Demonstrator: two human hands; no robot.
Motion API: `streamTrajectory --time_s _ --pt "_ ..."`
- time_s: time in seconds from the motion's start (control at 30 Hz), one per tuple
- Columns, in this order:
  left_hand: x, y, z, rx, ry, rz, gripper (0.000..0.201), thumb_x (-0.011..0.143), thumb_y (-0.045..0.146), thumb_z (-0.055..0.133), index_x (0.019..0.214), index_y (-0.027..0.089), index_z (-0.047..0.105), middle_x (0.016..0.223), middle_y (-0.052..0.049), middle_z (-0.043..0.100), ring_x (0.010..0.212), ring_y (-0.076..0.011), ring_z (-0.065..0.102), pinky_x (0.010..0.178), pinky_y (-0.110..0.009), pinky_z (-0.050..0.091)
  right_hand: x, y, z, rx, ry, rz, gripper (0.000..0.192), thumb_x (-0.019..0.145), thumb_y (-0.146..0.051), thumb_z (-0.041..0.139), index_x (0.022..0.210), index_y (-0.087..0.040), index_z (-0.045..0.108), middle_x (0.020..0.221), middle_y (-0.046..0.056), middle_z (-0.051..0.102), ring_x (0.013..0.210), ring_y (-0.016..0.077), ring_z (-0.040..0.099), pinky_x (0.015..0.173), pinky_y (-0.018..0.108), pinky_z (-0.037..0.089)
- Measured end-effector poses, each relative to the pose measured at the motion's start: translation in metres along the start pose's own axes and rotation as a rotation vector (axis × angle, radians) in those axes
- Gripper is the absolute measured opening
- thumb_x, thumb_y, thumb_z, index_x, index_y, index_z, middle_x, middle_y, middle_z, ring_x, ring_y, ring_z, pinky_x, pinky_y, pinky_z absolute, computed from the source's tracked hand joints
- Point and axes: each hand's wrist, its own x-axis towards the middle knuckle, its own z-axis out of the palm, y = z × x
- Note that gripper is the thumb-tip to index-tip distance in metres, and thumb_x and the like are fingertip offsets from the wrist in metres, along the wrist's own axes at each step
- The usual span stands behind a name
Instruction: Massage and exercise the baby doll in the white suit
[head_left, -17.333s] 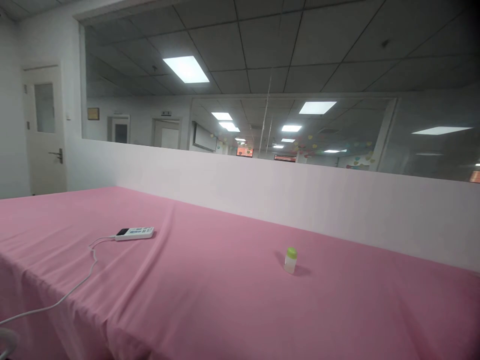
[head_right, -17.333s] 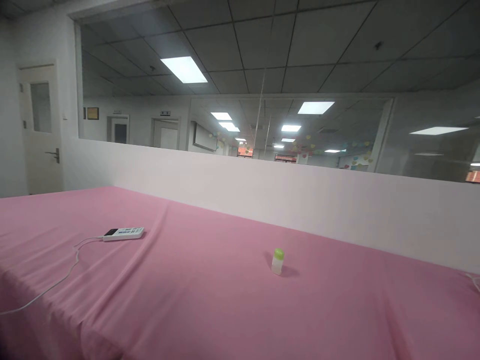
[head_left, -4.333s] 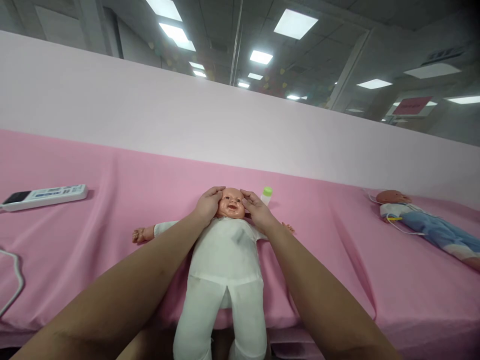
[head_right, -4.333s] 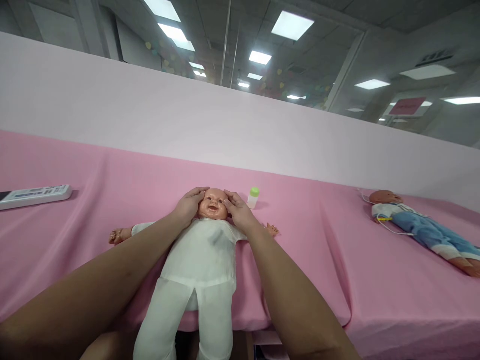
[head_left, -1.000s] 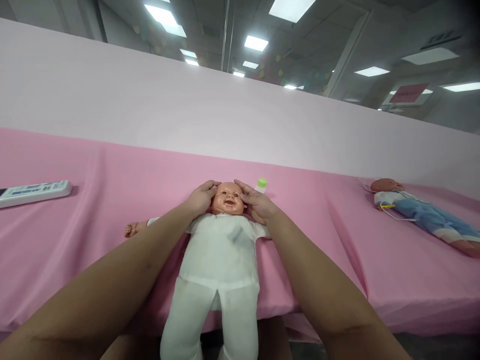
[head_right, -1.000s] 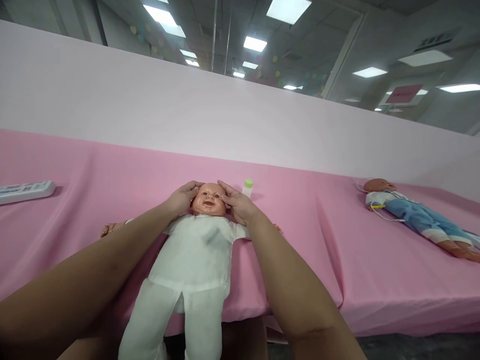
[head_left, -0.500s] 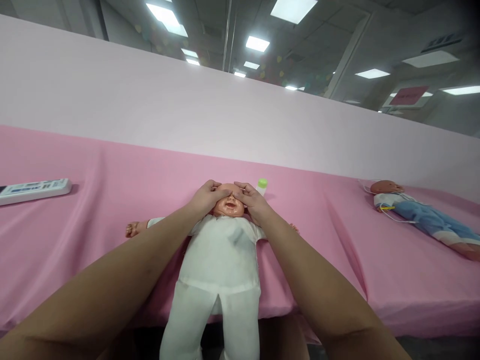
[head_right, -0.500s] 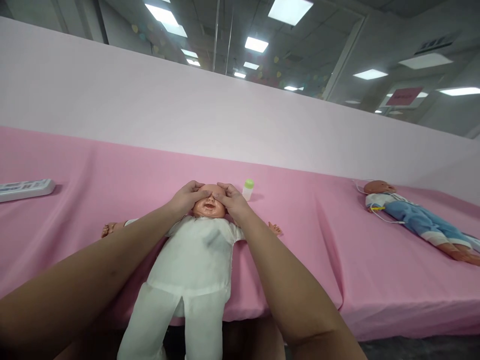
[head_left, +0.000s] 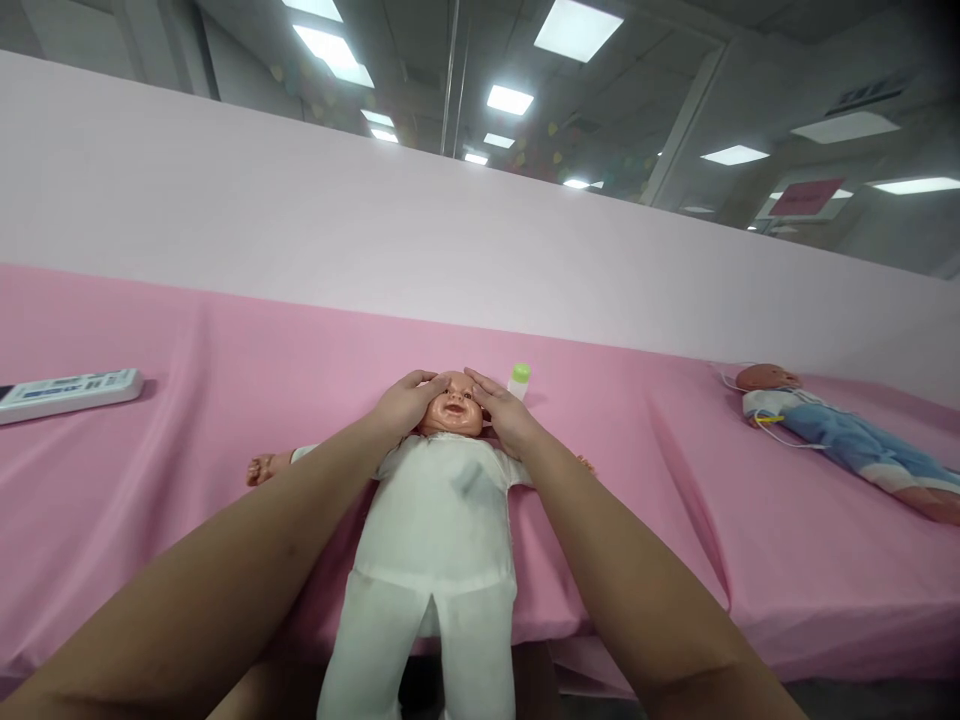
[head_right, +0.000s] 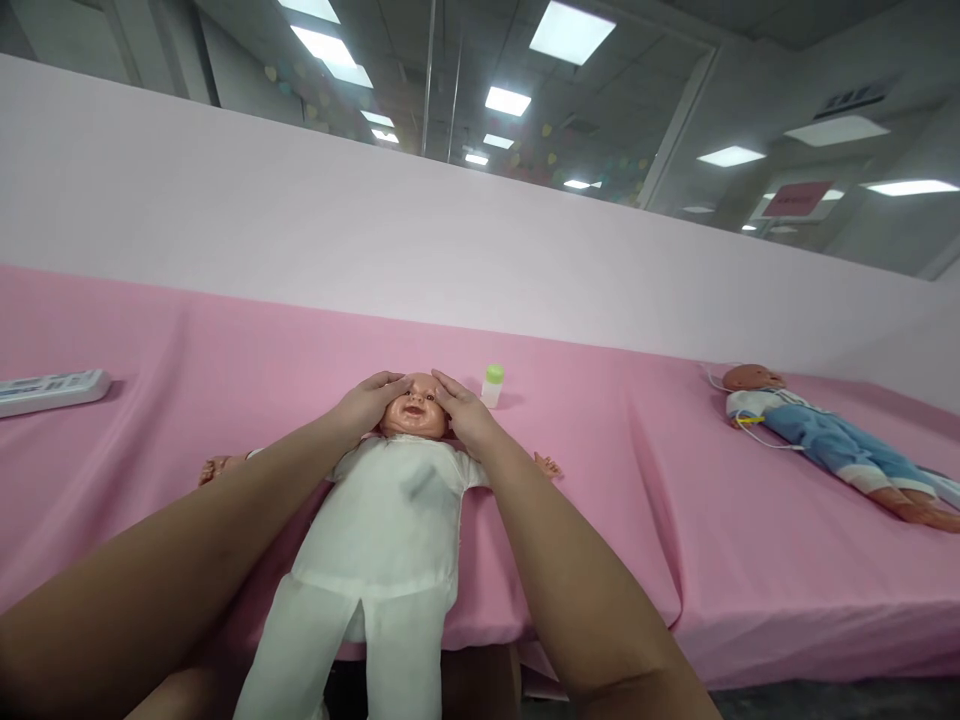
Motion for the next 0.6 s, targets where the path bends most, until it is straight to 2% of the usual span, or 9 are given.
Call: streamTrajectory --time_s 0.1,0.23,0.33,0.47,0.6 --pt "-0.003 0.01 -0.006 0.054 -0.007 -0.081 0.055 0.069 0.063 0.073 0.108 0.026 0.07 0.109 -0.011 0.072 0.086 -0.0303 0.07 0.059 -0.034 0.052 -0.002 -0.002 -0.007 -0.017 -0.065 0.071 0.059 0.087 -0.052 0.063 0.142 -0.047 0.043 0.137 0.002 0.057 0.095 0.0238 0.07 0.086 0.048 0.055" --pt "0.001 0.014 -0.023 -0.018 -0.104 -0.184 0.059 0.062 0.054 0.082 0.113 0.027 0.069 0.114 -0.014 0.071 0.086 -0.0321 0.07 0.061 -0.037 0.054 -0.005 -0.005 -0.013 0.011 -0.141 0.068 0.061 0.086 -0.046 0.067 0.142 -0.046 0.043 0.145 0.001 0.051 0.099 0.0221 0.069 0.088 0.044 0.055" --pt "0.006 0.009 -0.032 -0.11 -0.151 -0.228 0.061 0.059 0.045 0.086 0.113 0.025 0.068 0.11 -0.016 0.072 0.084 -0.0329 0.071 0.062 -0.038 0.055 -0.005 -0.005 -0.015 0.031 -0.156 0.072 0.064 0.085 -0.042 0.069 0.143 -0.044 0.042 0.148 0.001 0.046 0.102 0.0213 0.068 0.089 0.043 0.055" --pt "0.007 0.004 -0.028 -0.149 -0.083 -0.199 0.054 0.063 0.041 0.084 0.111 0.022 0.068 0.106 -0.016 0.072 0.087 -0.0339 0.07 0.062 -0.038 0.054 -0.001 0.001 -0.011 0.05 -0.056 0.031 0.065 0.083 -0.042 0.072 0.143 -0.036 0.046 0.142 0.005 0.053 0.104 0.0237 0.067 0.089 0.045 0.056" --pt "0.003 0.004 -0.014 -0.189 0.054 -0.137 0.053 0.067 0.037 0.079 0.115 0.023 0.065 0.12 -0.015 0.068 0.101 -0.0326 0.067 0.064 -0.034 0.053 0.003 0.005 -0.003 0.055 0.076 -0.074 0.059 0.078 -0.042 0.077 0.132 -0.028 0.057 0.133 0.007 0.061 0.108 0.0263 0.066 0.087 0.045 0.056"
